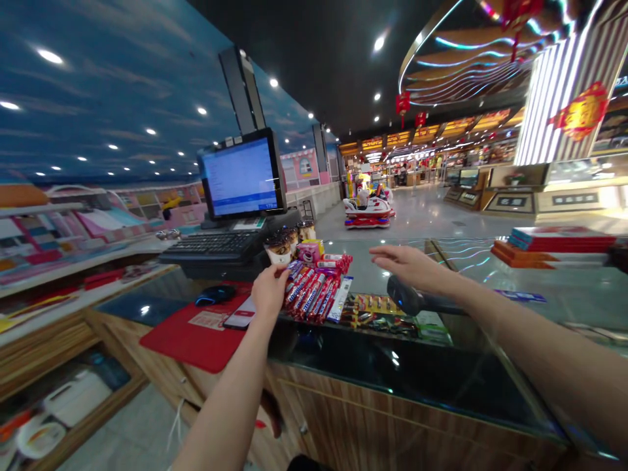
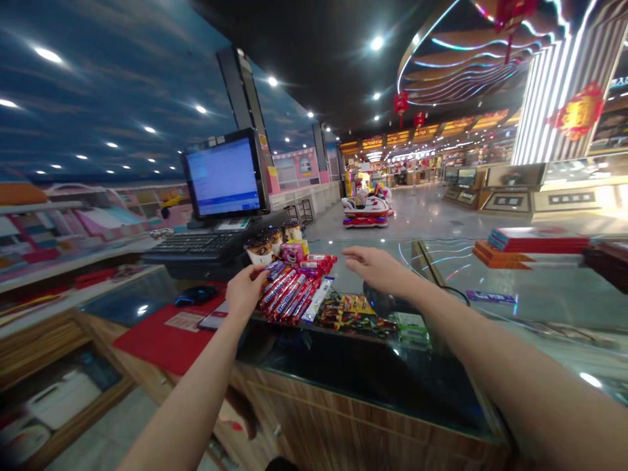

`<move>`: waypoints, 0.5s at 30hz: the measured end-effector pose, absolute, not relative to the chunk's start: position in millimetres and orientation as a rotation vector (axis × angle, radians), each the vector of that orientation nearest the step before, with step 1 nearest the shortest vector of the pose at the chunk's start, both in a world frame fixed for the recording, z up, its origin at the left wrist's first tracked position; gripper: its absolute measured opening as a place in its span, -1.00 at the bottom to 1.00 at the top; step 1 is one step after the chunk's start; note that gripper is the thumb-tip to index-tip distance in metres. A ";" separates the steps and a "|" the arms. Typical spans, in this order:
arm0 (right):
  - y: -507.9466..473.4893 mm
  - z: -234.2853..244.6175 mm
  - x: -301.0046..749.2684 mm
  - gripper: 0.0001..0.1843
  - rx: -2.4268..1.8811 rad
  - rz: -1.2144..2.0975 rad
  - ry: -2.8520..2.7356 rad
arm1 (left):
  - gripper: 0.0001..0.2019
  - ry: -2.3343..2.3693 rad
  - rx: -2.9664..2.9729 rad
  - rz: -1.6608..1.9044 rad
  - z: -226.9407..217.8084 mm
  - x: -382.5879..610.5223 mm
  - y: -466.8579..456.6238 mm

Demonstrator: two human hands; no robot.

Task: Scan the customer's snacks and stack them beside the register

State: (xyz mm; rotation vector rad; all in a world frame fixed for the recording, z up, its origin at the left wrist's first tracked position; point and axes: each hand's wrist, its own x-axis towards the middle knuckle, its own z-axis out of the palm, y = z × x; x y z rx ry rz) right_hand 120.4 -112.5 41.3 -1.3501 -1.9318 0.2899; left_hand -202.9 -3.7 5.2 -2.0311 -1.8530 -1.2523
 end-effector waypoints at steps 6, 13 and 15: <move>-50.7 36.2 15.2 -0.64 -1.215 0.721 -1.636 | -0.77 -1.855 -2.054 -1.271 -0.4 -205.8 -4.7; -8.5 22.8 -29.9 -0.58 -1.176 1.217 -1.318 | -0.78 -1.854 -2.044 -1.255 -7.8 -207.7 -4.9; -0.7 22.1 -32.6 -0.57 -1.173 1.256 -1.321 | -0.78 -1.837 -2.056 -1.240 -9.3 -208.2 -3.8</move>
